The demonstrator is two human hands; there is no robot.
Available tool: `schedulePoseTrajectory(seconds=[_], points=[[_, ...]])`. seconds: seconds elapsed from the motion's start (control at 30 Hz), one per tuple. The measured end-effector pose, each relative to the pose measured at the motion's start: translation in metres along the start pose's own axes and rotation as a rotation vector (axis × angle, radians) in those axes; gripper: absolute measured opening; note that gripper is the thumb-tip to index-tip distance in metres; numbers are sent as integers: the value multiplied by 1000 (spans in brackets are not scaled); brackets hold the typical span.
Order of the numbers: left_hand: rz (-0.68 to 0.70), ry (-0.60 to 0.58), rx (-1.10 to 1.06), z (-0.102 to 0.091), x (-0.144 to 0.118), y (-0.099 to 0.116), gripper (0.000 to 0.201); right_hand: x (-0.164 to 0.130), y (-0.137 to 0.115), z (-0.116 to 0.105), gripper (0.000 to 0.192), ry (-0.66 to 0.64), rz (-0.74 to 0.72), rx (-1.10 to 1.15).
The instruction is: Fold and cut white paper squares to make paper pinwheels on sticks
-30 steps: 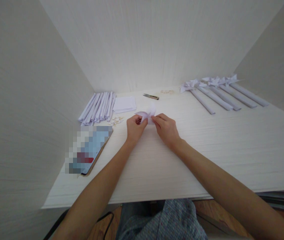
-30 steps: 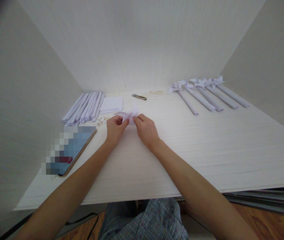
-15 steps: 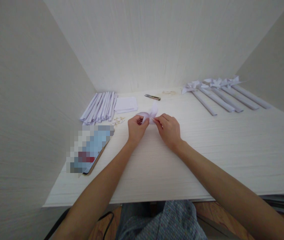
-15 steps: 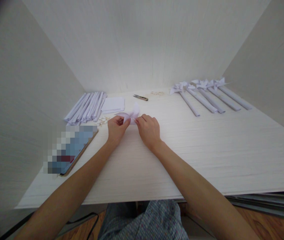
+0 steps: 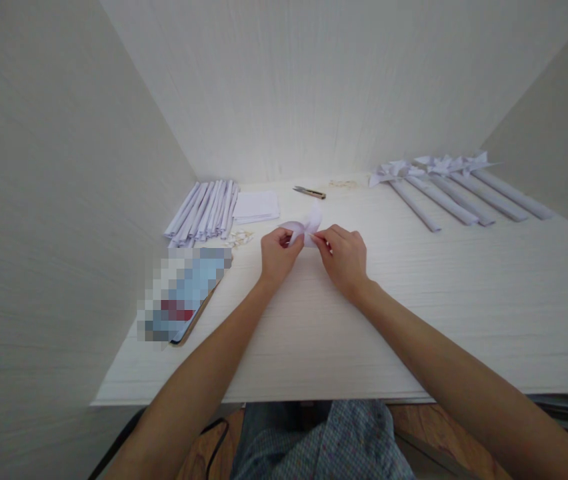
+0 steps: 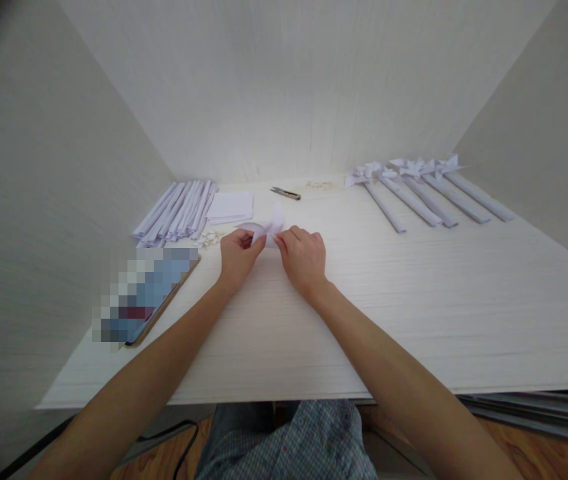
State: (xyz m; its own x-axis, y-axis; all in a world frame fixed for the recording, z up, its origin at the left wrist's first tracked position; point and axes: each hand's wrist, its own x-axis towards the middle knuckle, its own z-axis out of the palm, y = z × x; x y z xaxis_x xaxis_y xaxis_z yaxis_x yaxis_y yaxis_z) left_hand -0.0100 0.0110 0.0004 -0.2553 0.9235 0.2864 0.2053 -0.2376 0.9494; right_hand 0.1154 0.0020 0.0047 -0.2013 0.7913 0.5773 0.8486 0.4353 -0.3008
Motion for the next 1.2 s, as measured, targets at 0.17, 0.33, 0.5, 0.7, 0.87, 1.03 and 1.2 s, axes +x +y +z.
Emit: schedulePoseTrajectory(seconds=[0.17,0.33,0.5,0.7,0.87,1.03,1.2], points=[[-1,-7,16,0,-1,2,6,0,0,1,30,10,14,2],[4,-28,10,0,-2,6,3,1,2,3,31,-18,41,30],[3,-56,20,0,-2,6,5,1,5,5,28,-39,67,77],[13,-70,23,0,-1,4,5,2,7,6,25,-45,74,108],[24,-60,43,0,-1,3,8,2,7,6,25,-45,69,128],[18,-47,85,0,-1,4,6,2,7,5,32,-42,34,101],[16,-32,90,0,-1,5,4,1,3,1,31,-54,-8,-17]])
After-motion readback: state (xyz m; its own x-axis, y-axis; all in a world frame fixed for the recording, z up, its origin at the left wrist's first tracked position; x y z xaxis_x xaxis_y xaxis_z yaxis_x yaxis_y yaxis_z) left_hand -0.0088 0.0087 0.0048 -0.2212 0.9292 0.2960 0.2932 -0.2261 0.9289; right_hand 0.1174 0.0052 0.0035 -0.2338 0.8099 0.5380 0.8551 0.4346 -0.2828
